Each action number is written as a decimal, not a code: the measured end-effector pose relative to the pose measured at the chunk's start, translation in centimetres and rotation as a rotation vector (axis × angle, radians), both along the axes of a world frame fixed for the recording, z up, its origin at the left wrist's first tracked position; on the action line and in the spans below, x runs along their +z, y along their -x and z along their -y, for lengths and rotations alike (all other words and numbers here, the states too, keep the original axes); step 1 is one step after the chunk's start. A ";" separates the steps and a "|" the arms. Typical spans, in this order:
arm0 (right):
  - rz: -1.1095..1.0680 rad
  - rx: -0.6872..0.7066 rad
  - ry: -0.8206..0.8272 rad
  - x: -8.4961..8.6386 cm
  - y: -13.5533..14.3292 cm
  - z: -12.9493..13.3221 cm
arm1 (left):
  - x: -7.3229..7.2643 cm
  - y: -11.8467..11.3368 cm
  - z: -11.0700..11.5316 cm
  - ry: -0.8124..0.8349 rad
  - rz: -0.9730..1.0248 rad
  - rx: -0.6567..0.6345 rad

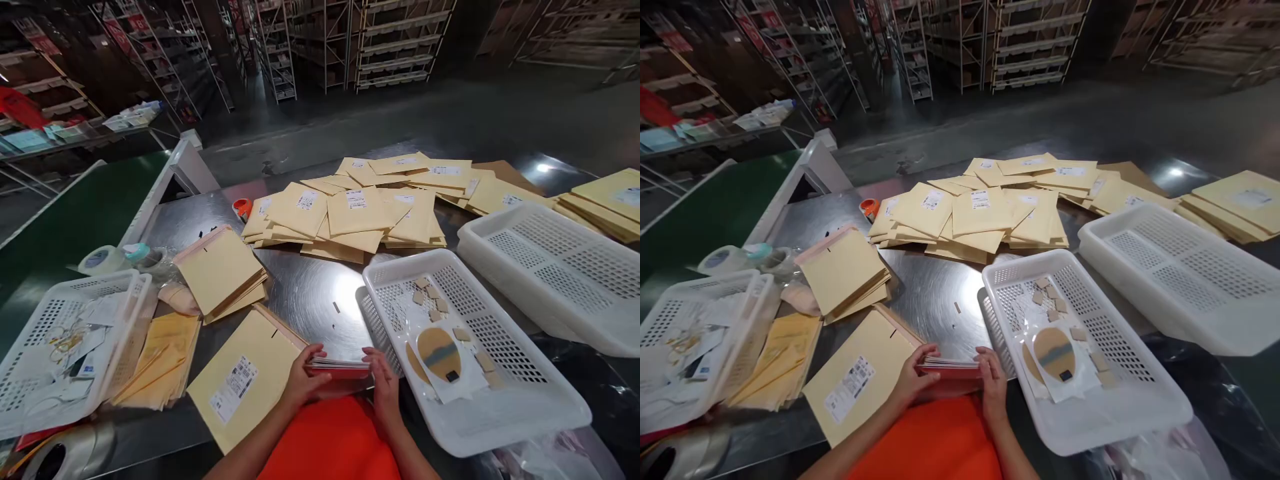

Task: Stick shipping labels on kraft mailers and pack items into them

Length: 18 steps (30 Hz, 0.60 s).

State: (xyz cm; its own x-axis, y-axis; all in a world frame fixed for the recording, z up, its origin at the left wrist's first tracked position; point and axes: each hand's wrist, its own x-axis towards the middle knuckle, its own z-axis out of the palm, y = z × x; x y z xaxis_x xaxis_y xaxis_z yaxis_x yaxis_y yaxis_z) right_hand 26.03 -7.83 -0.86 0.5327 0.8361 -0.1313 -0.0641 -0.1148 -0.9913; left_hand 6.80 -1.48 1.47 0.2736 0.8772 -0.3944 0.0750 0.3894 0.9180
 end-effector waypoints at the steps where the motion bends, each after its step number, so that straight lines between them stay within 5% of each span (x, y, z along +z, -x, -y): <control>1: -0.014 -0.030 0.023 -0.1 0.0 0.0 | 0.1 0.0 0.2 0.021 0.010 0.007; 14: -0.048 0.008 0.017 0.4 0.0 -0.2 | 0.9 -0.9 -0.5 0.019 -0.064 0.022; 18: -0.162 -0.045 0.056 -1.0 0.2 0.7 | 1.1 -0.8 -0.1 -0.001 -0.090 -0.006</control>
